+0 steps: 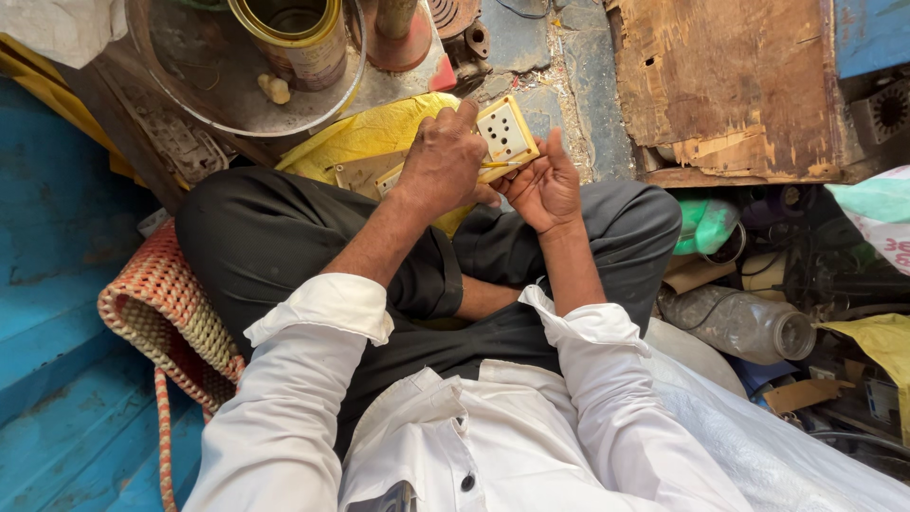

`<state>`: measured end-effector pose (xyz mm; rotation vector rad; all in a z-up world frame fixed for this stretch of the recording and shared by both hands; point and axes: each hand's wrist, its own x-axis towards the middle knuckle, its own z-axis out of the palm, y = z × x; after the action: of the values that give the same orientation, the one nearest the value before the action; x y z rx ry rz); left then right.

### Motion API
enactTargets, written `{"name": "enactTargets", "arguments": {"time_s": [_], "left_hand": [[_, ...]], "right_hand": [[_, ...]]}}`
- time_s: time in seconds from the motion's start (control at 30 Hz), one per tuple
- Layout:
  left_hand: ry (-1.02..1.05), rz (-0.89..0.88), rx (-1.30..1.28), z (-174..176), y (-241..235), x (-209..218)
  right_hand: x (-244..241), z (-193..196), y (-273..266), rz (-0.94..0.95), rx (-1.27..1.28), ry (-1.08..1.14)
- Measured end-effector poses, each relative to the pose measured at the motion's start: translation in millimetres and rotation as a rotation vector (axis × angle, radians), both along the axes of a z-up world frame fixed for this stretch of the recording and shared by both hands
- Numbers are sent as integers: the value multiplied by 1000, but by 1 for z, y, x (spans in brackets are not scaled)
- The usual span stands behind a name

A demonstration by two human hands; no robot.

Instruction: The person unscrews the casing of a power strip using a small screwdriver, opens it to expose the internal wiring, and uses the screwdriver to secure wires into a component.

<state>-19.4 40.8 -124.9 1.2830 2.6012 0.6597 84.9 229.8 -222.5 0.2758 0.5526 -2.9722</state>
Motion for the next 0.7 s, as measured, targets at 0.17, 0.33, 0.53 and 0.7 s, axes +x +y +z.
{"name": "enactTargets", "arguments": {"time_s": [0.17, 0.33, 0.53, 0.7], "left_hand": [[-16, 4, 4, -4, -2, -2], [-50, 7, -42, -10, -2, -5], [-28, 34, -25, -10, -2, -5], [-66, 328, 110, 7, -12, -29]], "right_hand": [[-1, 10, -4, -15, 122, -67], [-2, 0, -6, -1, 154, -105], [1, -5, -6, 7, 145, -135], [-2, -11, -6, 13, 195, -153]]}}
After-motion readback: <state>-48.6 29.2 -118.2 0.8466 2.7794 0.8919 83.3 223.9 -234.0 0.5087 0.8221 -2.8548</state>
